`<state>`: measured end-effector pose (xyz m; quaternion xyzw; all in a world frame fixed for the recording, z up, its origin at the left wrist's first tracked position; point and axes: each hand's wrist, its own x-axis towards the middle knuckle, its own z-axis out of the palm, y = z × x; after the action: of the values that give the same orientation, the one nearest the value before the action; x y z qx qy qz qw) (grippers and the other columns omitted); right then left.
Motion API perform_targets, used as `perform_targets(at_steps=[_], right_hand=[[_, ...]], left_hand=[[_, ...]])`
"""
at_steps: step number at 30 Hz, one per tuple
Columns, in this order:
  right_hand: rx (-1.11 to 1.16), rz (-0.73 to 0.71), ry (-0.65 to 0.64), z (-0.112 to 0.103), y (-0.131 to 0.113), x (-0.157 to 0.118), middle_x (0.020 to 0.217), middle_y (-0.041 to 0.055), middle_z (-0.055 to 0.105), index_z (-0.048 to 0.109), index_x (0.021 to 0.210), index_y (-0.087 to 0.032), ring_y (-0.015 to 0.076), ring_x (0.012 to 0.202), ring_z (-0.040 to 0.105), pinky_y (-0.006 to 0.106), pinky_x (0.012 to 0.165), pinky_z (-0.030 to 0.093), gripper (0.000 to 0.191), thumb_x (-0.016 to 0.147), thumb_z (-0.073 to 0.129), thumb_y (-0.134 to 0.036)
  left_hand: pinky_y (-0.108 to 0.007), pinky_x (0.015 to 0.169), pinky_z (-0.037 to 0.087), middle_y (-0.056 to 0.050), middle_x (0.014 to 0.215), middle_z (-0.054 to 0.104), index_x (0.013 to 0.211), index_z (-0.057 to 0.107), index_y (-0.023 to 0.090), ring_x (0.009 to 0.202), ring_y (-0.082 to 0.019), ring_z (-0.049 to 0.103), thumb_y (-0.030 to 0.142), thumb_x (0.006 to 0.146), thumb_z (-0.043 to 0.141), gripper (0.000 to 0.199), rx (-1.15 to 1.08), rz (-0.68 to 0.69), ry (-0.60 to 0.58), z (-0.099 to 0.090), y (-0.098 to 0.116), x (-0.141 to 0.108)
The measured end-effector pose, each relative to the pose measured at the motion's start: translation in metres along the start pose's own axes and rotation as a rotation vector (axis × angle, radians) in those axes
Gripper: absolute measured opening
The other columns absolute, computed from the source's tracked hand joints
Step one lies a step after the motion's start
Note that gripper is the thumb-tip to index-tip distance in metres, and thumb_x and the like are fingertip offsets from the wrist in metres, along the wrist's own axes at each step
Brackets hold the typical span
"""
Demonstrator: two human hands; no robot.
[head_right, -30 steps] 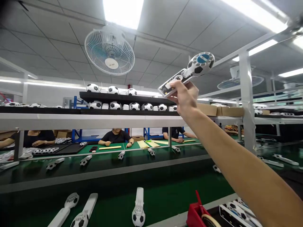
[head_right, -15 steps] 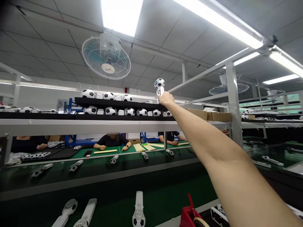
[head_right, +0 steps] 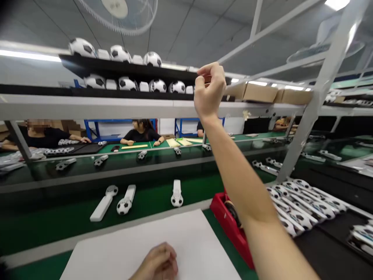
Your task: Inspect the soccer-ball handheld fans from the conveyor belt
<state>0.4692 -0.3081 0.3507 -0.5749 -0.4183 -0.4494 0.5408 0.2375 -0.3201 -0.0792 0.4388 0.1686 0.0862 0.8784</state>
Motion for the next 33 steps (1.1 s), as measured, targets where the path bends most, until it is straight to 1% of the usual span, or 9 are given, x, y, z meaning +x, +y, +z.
perform_targets(at_steps=[2,5,7,9,13,17,22,27,33], right_hand=[[0.097,0.083,-0.063,0.000,0.000,-0.062,0.116,0.0085,0.061,0.056,0.111,-0.018,0.0175,0.100,0.062,0.030,0.088,0.050,0.024,0.100,0.034,-0.016],[-0.037,0.410,-0.585,0.009,0.018,-0.156,0.120,0.0064,0.062,0.053,0.123,-0.021,0.0167,0.103,0.062,0.031,0.093,0.050,0.033,0.107,0.026,-0.029],[-0.063,0.517,-0.755,0.022,0.040,-0.209,0.114,0.0062,0.065,0.059,0.118,-0.018,0.0186,0.102,0.063,0.036,0.094,0.051,0.023,0.104,0.045,-0.029],[-0.110,0.630,-0.928,0.037,0.064,-0.249,0.117,0.0086,0.064,0.062,0.117,-0.015,0.0221,0.103,0.063,0.043,0.091,0.053,0.027,0.097,0.061,-0.034],[-0.241,0.816,-1.163,0.059,0.103,-0.299,0.127,0.0107,0.060,0.060,0.125,-0.015,0.0248,0.109,0.063,0.046,0.092,0.054,0.035,0.096,0.064,-0.035],[-0.338,0.880,-1.275,0.068,0.129,-0.324,0.131,0.0117,0.058,0.058,0.130,-0.016,0.0259,0.112,0.062,0.047,0.093,0.054,0.040,0.096,0.064,-0.036],[-0.339,0.862,-1.363,0.072,0.149,-0.330,0.122,0.0094,0.063,0.061,0.124,-0.017,0.0231,0.105,0.065,0.041,0.087,0.057,0.032,0.096,0.065,-0.033],[-0.251,0.761,-1.347,0.079,0.140,-0.322,0.114,0.0079,0.066,0.063,0.119,-0.016,0.0207,0.097,0.067,0.038,0.083,0.058,0.028,0.097,0.064,-0.033],[-0.163,0.569,-1.161,0.077,0.107,-0.305,0.115,0.0087,0.065,0.058,0.127,-0.017,0.0218,0.100,0.065,0.042,0.089,0.054,0.035,0.097,0.061,-0.036]], left_hand=[[-0.028,0.053,0.044,-0.008,0.069,0.065,0.082,0.057,0.015,0.057,-0.016,0.056,0.053,0.069,0.077,0.045,0.135,-0.007,-0.004,0.004,0.009,-0.003],[-0.028,0.059,0.046,-0.010,0.084,0.068,0.086,0.060,0.016,0.071,-0.019,0.061,0.045,0.081,0.061,0.030,0.653,0.131,0.100,-0.001,0.044,-0.005],[-0.032,0.077,0.050,-0.010,0.098,0.068,0.091,0.063,0.018,0.091,-0.022,0.063,0.036,0.089,0.050,0.023,1.021,0.292,0.301,-0.014,0.076,-0.001],[-0.036,0.098,0.044,-0.010,0.116,0.062,0.100,0.061,0.020,0.114,-0.024,0.056,0.027,0.091,0.046,0.019,1.181,0.351,0.518,-0.032,0.109,0.010],[-0.047,0.111,0.031,-0.014,0.136,0.047,0.120,0.057,0.019,0.133,-0.032,0.039,0.019,0.088,0.056,0.032,1.434,0.228,0.886,-0.069,0.160,0.044],[-0.057,0.108,0.038,-0.013,0.140,0.049,0.133,0.054,0.017,0.129,-0.032,0.047,0.034,0.092,0.063,0.045,1.526,-0.037,1.077,-0.089,0.188,0.080],[-0.048,0.095,0.053,-0.012,0.131,0.058,0.131,0.057,0.016,0.114,-0.026,0.060,0.037,0.095,0.063,0.042,1.504,-0.199,1.075,-0.090,0.192,0.113],[-0.046,0.093,0.054,-0.011,0.127,0.060,0.129,0.058,0.016,0.111,-0.025,0.062,0.036,0.094,0.063,0.040,1.511,-0.010,1.010,-0.076,0.191,0.118],[-0.037,0.097,0.047,-0.011,0.126,0.061,0.142,0.040,0.022,0.110,-0.023,0.061,0.029,0.095,0.056,0.050,1.387,0.388,1.018,-0.059,0.192,0.077]])
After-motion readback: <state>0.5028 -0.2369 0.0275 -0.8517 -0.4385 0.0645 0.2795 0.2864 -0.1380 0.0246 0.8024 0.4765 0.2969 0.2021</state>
